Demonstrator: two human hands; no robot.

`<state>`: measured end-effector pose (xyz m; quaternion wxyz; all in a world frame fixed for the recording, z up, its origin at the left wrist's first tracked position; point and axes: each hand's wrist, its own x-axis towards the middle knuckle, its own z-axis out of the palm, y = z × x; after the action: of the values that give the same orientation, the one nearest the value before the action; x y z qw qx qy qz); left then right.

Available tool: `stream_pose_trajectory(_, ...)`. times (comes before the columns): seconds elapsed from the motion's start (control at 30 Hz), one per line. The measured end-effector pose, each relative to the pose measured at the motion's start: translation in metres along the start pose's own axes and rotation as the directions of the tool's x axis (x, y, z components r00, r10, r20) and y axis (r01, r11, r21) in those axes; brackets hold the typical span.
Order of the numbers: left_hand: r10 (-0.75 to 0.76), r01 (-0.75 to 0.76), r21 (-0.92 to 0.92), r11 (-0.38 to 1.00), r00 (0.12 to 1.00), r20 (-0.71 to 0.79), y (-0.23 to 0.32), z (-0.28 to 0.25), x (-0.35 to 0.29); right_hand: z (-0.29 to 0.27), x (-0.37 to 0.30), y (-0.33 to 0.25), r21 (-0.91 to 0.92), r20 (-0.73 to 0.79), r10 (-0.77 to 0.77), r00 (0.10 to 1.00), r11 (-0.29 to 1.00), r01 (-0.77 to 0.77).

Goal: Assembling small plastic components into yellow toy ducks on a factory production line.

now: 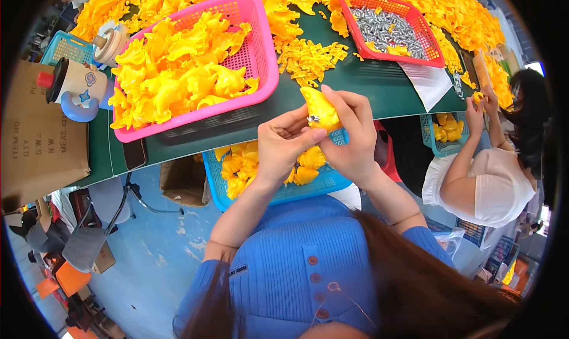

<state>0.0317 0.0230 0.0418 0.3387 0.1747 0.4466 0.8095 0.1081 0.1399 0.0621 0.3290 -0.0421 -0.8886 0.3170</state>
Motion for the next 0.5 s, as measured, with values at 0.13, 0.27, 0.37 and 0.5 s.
stream_pose_trajectory(0.13, 0.107, -0.096, -0.105, 0.990, 0.989, 0.100, -0.006, -0.018, 0.004, -0.006, 0.003, 0.000, 0.107, -0.032, -0.053, 0.998, 0.993, 0.056)
stream_pose_trajectory(0.27, 0.240, -0.238, -0.041, 0.970, 0.968, 0.066, 0.009, -0.011, 0.014, -0.006, 0.004, 0.004, 0.387, 0.013, -0.083, 0.996, 0.919, 0.072)
stream_pose_trajectory(0.37, 0.326, -0.340, 0.005, 0.941, 0.908, 0.263, 0.007, -0.025, 0.020, -0.010, 0.007, -0.004, 0.408, 0.076, -0.076, 0.994, 0.912, 0.038)
stream_pose_trajectory(0.5, 0.412, -0.442, 0.058, 0.895, 0.869, 0.272, 0.003, -0.033, 0.021, -0.013, 0.007, -0.007, 0.391, 0.136, -0.025, 0.990, 0.920, -0.030)
